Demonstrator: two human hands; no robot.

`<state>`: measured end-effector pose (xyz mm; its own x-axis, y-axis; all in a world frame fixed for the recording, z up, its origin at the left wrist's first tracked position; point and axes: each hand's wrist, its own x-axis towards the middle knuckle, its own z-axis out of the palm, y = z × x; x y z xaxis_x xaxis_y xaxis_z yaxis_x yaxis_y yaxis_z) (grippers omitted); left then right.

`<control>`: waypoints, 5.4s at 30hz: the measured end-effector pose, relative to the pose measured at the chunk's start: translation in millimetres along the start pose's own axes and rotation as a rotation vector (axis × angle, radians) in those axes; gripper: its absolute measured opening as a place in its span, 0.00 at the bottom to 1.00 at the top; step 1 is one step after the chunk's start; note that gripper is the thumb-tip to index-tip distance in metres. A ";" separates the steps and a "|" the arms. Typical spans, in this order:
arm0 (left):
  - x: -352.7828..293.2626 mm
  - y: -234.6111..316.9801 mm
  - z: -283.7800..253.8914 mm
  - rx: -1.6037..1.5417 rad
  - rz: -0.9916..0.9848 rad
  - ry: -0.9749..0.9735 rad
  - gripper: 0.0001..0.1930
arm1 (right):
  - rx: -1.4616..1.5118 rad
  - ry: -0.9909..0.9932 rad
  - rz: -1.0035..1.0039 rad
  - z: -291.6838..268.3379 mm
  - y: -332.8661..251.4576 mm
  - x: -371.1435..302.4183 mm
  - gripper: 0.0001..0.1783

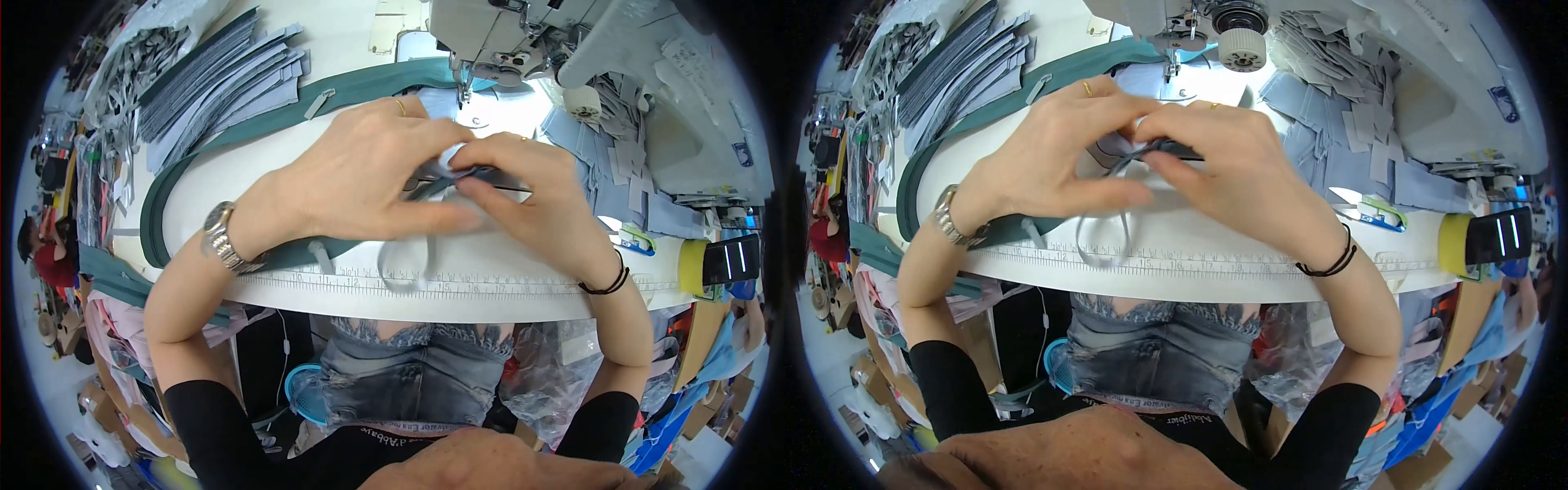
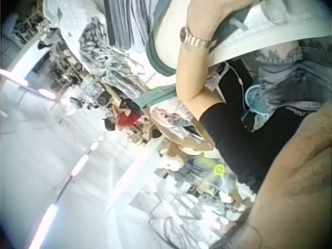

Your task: Sewing green and light blue fabric straps using an industrial sewing machine.

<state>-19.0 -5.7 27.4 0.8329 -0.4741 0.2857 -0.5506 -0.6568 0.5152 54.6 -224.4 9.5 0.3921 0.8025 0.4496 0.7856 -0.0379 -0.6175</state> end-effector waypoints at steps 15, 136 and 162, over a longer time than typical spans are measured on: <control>17.7 -12.7 -3.8 0.013 -0.315 0.009 0.18 | 0.042 0.200 0.102 13.2 17.3 3.0 0.15; -50.6 40.3 36.9 0.518 0.073 0.066 0.20 | -0.490 -0.147 -0.397 15.3 -56.9 -59.2 0.14; 7.2 -23.0 33.5 0.612 0.028 0.192 0.21 | -0.730 -0.130 -0.412 6.0 -6.0 -16.0 0.20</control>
<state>-2.3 -13.7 -9.4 0.7818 -0.4195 0.4614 -0.4577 -0.8885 -0.0324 40.7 -233.4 2.1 -0.0163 0.8967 0.4424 0.9830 -0.0665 0.1711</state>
